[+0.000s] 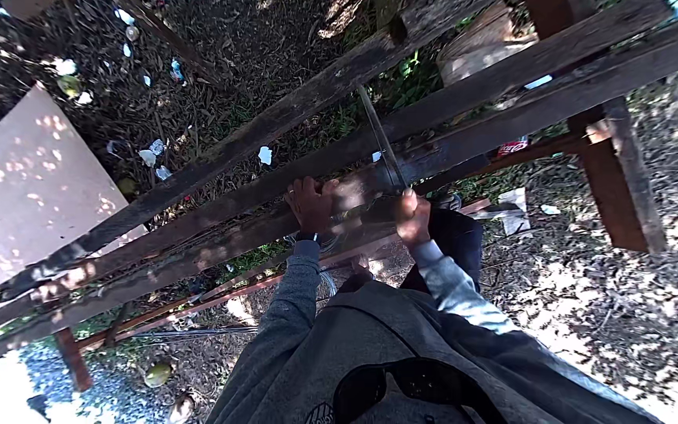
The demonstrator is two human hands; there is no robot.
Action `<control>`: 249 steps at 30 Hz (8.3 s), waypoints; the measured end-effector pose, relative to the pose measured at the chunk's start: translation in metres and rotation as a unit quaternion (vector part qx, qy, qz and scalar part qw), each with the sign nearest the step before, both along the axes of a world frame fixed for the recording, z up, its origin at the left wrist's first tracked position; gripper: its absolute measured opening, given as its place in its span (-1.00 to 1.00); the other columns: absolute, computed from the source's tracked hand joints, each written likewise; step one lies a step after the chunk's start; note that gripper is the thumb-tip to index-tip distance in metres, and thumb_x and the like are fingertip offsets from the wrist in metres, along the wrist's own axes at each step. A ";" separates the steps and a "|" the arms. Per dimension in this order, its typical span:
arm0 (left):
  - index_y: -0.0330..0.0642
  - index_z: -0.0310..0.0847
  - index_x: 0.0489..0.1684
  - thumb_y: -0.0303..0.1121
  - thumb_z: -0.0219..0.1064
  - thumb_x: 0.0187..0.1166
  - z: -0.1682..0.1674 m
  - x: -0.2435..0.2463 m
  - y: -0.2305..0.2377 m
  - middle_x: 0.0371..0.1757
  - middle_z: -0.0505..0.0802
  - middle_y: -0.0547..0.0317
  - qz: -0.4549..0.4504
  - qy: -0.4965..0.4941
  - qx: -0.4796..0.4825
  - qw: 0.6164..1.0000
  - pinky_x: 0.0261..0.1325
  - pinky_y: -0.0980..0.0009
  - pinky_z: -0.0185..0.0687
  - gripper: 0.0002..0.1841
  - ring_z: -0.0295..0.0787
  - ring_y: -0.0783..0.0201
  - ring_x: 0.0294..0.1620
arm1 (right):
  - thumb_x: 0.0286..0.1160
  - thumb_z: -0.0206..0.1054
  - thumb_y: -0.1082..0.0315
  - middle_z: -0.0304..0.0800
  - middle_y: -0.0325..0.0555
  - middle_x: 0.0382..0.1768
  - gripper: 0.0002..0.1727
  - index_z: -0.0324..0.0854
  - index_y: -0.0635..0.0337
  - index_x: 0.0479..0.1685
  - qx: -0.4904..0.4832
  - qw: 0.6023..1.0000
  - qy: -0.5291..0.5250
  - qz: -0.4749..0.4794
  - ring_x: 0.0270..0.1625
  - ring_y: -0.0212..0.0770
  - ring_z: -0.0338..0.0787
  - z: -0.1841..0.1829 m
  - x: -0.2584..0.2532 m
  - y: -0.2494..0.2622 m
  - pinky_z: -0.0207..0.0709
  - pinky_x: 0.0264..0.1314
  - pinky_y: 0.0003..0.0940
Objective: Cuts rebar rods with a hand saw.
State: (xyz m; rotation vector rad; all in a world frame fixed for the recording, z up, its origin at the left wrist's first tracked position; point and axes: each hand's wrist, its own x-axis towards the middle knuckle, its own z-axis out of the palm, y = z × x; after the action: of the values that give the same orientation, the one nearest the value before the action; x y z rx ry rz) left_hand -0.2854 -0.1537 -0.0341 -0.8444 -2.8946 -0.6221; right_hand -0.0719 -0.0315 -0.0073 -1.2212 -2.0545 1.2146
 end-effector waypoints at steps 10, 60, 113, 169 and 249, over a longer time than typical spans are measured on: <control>0.01 0.62 -0.21 0.43 0.20 0.52 -0.002 0.008 -0.011 -0.03 0.67 -0.01 -0.035 -0.023 -0.007 0.999 0.31 -0.24 0.39 -0.39 0.58 -0.11 0.16 | 0.78 -0.32 -0.36 0.46 -0.32 -0.72 -0.18 0.52 0.07 -0.56 -0.056 0.994 0.092 -0.015 -0.65 -0.38 0.51 -0.014 0.082 -0.048 0.48 -0.56 -0.31; 0.00 0.61 -0.25 0.40 0.25 0.52 -0.004 0.004 -0.015 -0.09 0.69 0.03 -0.040 0.006 -0.009 0.999 0.20 -0.17 0.48 -0.42 0.61 -0.09 0.08 | 0.78 -0.33 -0.36 0.46 -0.16 -0.66 -0.17 0.62 0.12 -0.38 -0.051 0.997 0.053 -0.001 -0.58 -0.20 0.54 -0.010 0.011 -0.004 0.50 -0.48 -0.09; 0.04 0.66 -0.37 0.47 0.30 0.40 -0.001 -0.002 0.002 -0.20 0.72 0.20 0.005 0.009 0.010 1.000 0.28 -0.03 0.45 -0.38 0.64 0.07 0.03 | 0.78 -0.46 -0.34 0.46 -0.04 -0.69 -0.11 0.59 0.18 -0.39 0.008 1.000 0.010 -0.012 -0.63 -0.09 0.55 -0.003 -0.025 0.009 0.48 -0.57 0.01; 0.05 0.61 -0.19 0.42 0.31 0.46 0.007 0.011 -0.023 -0.04 0.66 0.05 -0.045 0.004 0.000 0.999 0.23 -0.09 0.48 -0.42 0.59 -0.06 0.13 | 0.81 -0.34 -0.32 0.49 -0.12 -0.65 -0.18 0.62 0.15 -0.37 -0.047 0.998 0.042 -0.003 -0.57 -0.15 0.57 -0.004 0.005 -0.003 0.51 -0.47 -0.03; 0.02 0.59 -0.22 0.42 0.28 0.48 0.004 0.005 -0.017 -0.11 0.66 0.04 -0.054 0.006 0.008 0.998 0.20 -0.12 0.47 -0.41 0.59 -0.06 0.07 | 0.81 -0.30 -0.26 0.49 -0.14 -0.69 -0.18 0.58 0.23 -0.52 0.002 1.000 0.014 -0.008 -0.59 -0.24 0.58 0.009 0.027 -0.023 0.52 -0.48 -0.14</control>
State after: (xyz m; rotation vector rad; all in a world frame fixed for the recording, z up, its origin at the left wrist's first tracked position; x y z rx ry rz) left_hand -0.2802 -0.1708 -0.0297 -1.0058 -2.8442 -0.6448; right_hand -0.0450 -0.0550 0.0019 -1.2102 -2.0232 1.2137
